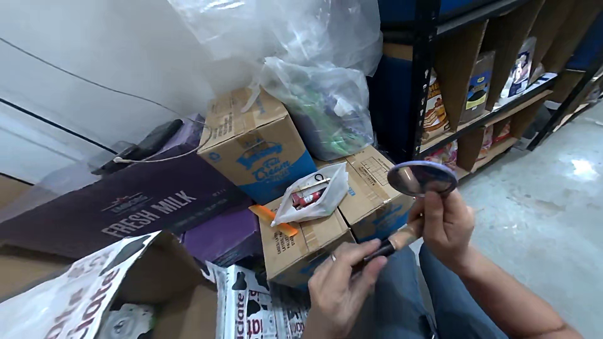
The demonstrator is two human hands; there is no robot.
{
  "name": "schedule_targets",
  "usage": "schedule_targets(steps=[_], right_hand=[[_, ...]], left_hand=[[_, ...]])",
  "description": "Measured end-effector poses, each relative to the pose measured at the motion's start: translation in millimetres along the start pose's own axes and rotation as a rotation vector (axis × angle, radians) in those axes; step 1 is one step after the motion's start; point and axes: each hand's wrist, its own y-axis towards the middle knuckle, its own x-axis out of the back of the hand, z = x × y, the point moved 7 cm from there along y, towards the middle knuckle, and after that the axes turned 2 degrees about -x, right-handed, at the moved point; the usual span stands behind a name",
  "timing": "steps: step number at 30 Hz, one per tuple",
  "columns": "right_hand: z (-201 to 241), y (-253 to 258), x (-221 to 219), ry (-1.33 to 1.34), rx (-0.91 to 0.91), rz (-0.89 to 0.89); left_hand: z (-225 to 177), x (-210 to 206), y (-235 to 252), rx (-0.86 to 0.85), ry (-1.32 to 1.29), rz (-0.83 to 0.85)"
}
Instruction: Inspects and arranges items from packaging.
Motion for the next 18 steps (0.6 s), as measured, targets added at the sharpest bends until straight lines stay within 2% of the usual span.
schedule_targets(steps=[6, 9, 11, 14, 16, 18], right_hand=[[9, -5, -18, -0.171, 0.209, -0.027], [17, -9, -20, -0.218, 0.334, -0.025], [20, -11, -21, -0.217, 0.420, 0.008], [21, -13, -23, -0.235, 0.486, 0.037], [17, -13, -26, -0.227, 0.466, 0.042], [8, -10, -29, -0.161, 0.362, 0.045]], left_hand=[[28, 5, -8, 0.313, -0.183, -0.099], [35, 7, -10, 0.408, -0.153, -0.102], [38, 11, -11, 0.411, -0.053, -0.087], [37, 15, -8, 0.324, 0.191, -0.061], [33, 15, -4, 0.253, 0.322, -0.045], [27, 13, 1, 0.188, 0.384, -0.032]])
